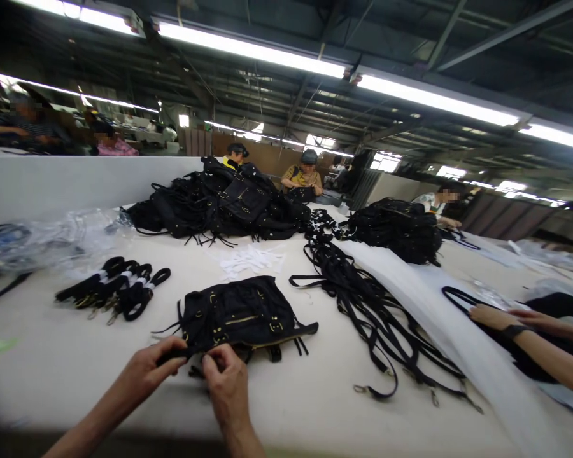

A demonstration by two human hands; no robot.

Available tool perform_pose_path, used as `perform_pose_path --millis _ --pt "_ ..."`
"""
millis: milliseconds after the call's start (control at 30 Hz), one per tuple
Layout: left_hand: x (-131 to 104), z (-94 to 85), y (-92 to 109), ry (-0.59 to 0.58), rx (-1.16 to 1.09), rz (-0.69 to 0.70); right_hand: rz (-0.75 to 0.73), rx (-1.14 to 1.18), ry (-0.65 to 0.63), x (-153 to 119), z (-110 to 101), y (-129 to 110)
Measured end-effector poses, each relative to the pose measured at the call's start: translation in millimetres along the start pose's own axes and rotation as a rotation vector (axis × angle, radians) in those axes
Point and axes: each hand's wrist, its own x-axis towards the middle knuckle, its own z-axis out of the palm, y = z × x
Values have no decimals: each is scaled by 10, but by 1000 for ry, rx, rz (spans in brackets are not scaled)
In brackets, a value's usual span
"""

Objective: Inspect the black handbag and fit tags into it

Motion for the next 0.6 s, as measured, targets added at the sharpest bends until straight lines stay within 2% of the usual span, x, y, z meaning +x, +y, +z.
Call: perform_pose_path --millis 100,200,300,433,533,600 --pt "-25 45 -17 11 68 15 -47 -113 -13 -24 -56 9" --pt "-64 94 -102 1 101 20 -219 -448 41 -49 -162 78" --pt "-84 62 -207 39 163 12 -328 -758 144 -46 -393 193" --pt "-107 -22 -397 75 221 -12 -244 -900 262 -45 -779 346" --pt "-190 -43 -548 14 226 -26 -186 -861 222 -58 -933 423" --pt "-278 -55 -571 -28 223 -51 -163 -827 194 -66 -962 457"
